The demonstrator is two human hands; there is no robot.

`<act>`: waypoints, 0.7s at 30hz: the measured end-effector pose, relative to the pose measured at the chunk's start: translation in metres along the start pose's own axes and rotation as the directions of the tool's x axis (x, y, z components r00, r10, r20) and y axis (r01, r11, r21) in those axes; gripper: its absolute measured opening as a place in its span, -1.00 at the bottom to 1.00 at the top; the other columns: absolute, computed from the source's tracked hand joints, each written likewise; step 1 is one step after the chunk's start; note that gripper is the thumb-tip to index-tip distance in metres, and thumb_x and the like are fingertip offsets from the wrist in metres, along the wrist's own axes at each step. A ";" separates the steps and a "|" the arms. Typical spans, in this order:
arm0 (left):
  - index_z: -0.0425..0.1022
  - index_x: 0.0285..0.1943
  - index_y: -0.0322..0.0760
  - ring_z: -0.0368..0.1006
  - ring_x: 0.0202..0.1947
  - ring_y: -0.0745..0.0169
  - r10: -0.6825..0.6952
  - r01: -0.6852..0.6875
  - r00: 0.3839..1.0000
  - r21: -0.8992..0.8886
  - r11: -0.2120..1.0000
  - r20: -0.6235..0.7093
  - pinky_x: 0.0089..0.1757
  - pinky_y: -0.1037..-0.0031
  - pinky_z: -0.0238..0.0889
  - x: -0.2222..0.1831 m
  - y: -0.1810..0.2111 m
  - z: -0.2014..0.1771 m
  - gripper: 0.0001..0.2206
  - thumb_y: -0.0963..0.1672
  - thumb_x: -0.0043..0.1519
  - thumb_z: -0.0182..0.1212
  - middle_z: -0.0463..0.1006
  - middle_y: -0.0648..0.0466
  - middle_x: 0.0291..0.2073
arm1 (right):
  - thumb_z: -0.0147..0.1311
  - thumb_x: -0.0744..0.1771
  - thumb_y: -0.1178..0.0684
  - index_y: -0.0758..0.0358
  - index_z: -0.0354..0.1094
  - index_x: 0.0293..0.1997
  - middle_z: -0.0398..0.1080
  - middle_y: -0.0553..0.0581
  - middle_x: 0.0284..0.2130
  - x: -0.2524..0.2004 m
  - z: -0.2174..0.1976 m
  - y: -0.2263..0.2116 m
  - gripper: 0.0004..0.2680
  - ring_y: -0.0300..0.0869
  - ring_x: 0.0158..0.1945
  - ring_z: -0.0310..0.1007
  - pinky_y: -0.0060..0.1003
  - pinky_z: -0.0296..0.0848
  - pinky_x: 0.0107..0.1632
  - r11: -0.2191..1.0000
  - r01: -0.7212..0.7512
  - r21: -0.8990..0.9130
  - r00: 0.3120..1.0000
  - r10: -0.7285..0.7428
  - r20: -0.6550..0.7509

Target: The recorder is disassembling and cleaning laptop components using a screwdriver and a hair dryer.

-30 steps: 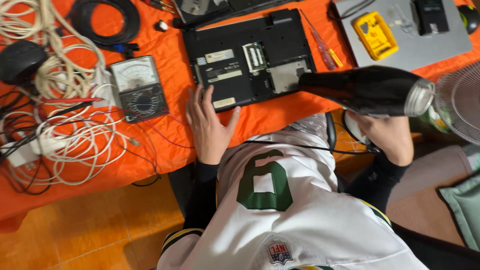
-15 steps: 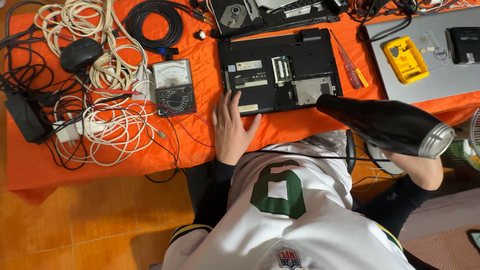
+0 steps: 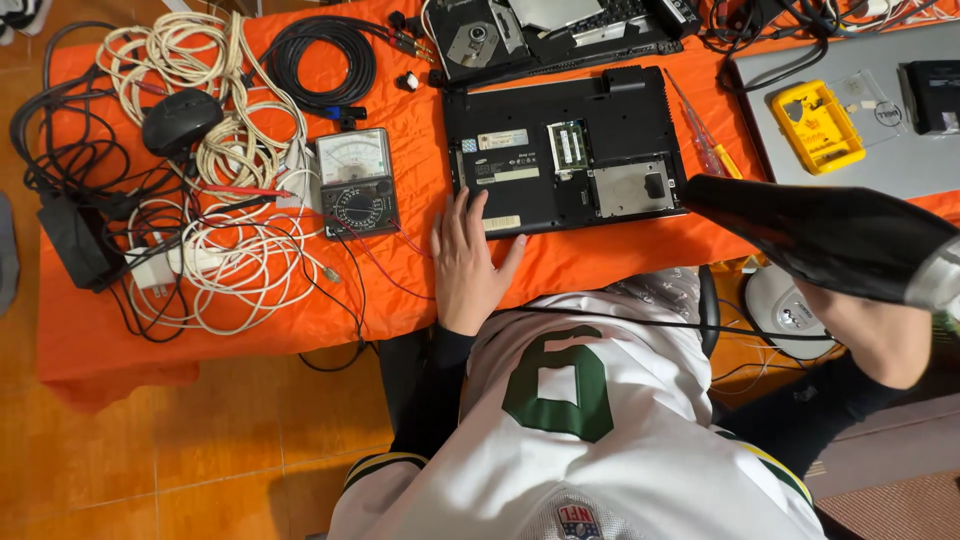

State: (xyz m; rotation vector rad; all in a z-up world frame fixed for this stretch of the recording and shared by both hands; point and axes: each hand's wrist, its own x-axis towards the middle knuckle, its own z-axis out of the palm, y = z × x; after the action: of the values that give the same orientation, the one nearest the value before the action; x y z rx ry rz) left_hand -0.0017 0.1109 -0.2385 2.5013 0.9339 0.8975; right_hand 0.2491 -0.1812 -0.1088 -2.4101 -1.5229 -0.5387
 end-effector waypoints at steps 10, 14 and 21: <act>0.14 0.49 -0.32 0.19 0.41 -0.26 0.006 -0.006 1.000 -0.009 1.000 -0.001 0.30 -0.07 -0.02 0.000 -0.001 0.002 -0.32 0.09 0.29 0.22 0.19 -0.21 0.43 | 0.32 0.27 0.18 0.37 0.47 0.10 0.54 0.23 -0.11 -0.016 0.002 0.009 -0.70 -0.03 -0.08 0.55 -0.21 0.50 0.03 0.981 -0.088 0.174 0.996 0.086 0.021; 0.15 0.49 -0.31 0.18 0.40 -0.28 0.006 -0.006 1.000 0.016 1.000 -0.008 0.33 -0.08 -0.02 0.000 0.001 0.000 -0.33 0.09 0.30 0.23 0.19 -0.20 0.43 | 0.31 0.26 0.20 0.40 0.44 0.10 0.53 0.23 -0.11 -0.021 0.012 0.017 -0.69 -0.05 -0.08 0.55 -0.22 0.50 0.04 0.934 -0.164 0.318 0.986 0.159 0.043; 0.17 0.47 -0.31 0.18 0.40 -0.29 0.009 -0.008 1.000 0.011 1.000 -0.001 0.32 -0.08 -0.02 -0.001 0.001 0.002 -0.35 0.09 0.30 0.21 0.18 -0.21 0.43 | 0.29 0.23 0.23 0.44 0.43 0.13 0.52 0.26 -0.09 -0.017 0.007 0.007 -0.65 -0.03 -0.09 0.55 -0.20 0.49 0.01 0.917 -0.203 0.343 0.978 0.206 0.030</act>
State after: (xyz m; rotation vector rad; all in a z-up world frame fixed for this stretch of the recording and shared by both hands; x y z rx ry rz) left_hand -0.0004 0.1098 -0.2398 2.5159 0.9314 0.8986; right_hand 0.2504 -0.1954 -0.1220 -2.2502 -1.2209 -0.2135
